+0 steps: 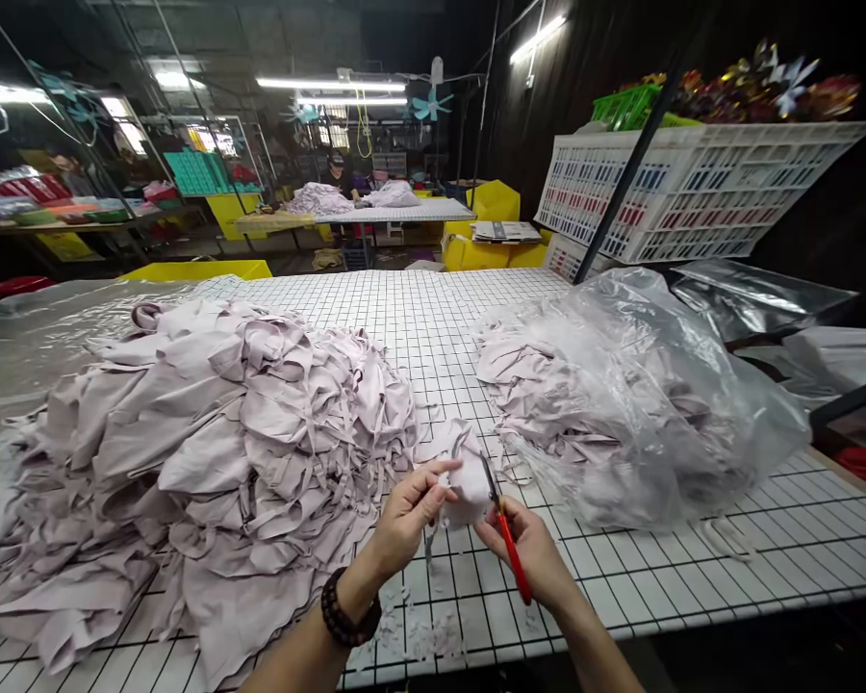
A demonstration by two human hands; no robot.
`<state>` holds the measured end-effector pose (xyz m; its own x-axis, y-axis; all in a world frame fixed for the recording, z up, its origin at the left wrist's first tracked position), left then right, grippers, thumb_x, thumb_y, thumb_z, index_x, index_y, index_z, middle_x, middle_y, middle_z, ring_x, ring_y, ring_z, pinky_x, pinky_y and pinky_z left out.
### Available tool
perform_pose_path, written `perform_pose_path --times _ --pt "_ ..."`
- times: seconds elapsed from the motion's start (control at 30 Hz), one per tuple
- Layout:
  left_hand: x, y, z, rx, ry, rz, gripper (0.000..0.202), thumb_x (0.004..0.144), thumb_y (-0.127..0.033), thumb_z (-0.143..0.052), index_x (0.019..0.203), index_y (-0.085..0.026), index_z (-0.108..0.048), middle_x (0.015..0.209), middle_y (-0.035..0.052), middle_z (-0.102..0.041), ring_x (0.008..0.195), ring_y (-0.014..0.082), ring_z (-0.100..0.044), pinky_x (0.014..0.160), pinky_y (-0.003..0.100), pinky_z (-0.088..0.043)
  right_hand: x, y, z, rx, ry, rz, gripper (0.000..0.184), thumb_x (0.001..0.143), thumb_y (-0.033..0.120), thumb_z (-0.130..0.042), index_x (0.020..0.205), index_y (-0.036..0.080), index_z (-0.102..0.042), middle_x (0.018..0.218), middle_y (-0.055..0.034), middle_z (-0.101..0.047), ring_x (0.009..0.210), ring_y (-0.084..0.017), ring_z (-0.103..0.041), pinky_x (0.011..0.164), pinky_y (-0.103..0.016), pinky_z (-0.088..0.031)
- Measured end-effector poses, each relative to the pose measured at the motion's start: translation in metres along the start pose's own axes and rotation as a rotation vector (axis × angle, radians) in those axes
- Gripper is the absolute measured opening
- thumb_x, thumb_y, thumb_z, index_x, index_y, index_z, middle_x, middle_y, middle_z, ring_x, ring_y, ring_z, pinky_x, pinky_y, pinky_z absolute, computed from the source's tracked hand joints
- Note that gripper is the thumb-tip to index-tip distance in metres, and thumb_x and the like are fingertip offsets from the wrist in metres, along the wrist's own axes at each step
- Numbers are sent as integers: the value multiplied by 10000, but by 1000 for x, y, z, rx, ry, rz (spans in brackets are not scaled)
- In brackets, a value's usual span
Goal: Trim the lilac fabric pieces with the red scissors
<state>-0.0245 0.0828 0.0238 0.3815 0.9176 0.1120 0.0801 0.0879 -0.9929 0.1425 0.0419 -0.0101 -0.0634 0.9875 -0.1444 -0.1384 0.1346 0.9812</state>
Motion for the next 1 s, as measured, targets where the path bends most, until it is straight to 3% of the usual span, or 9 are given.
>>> perform_pose_path --times 0.07,0.17,0.3,0.5,0.73,1.0 --pt "4 11 -4 -131 38 69 306 892 -424 -490 865 -144 -610 951 86 -642 573 100 -507 561 244 -429 -6 9 2 -100 31 -14 339 742 492 -634 711 209 -450 585 65 -358 538 -106 -335 506 -231 -295" --pt "6 20 -7 -179 42 98 296 887 -431 -501 838 -146 -564 756 32 -598 564 104 -519 544 229 -427 -12 25 7 -304 42 31 328 727 476 -647 721 210 -454 594 62 -384 553 -110 -344 511 -231 -299" --pt "6 17 -8 -38 49 70 283 902 -393 -490 824 -138 -582 706 23 -556 615 112 -516 590 226 -420 -11 33 14 -532 -10 80 334 690 473 -677 716 207 -476 639 44 -468 576 -118 -389 530 -232 -316" --pt "7 12 -9 88 111 12 270 912 -357 -474 784 -144 -578 693 13 -542 627 112 -485 600 219 -392 -6 37 8 -636 12 88 277 702 413 -669 750 220 -476 717 25 -532 633 -138 -469 554 -233 -326" --pt "8 14 -8 84 133 33 274 895 -370 -500 763 -145 -582 678 11 -537 623 115 -494 591 215 -393 -3 35 7 -724 15 92 275 714 401 -655 706 221 -447 670 33 -516 611 -136 -460 540 -236 -311" --pt "3 17 -13 -77 160 147 297 873 -424 -524 793 -141 -561 641 -6 -509 551 99 -493 536 214 -414 -5 33 7 -756 -12 98 325 732 486 -629 646 219 -465 596 28 -521 547 -125 -420 499 -240 -268"
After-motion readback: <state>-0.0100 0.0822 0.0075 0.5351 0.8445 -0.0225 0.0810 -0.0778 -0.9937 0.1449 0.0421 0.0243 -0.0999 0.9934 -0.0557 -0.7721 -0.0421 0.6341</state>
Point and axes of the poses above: each hand's wrist, its own x-axis towards the middle knuckle, its own z-axis out of the back of the hand, y = z × x, the point moved 5 cm from there along x, towards the middle knuckle
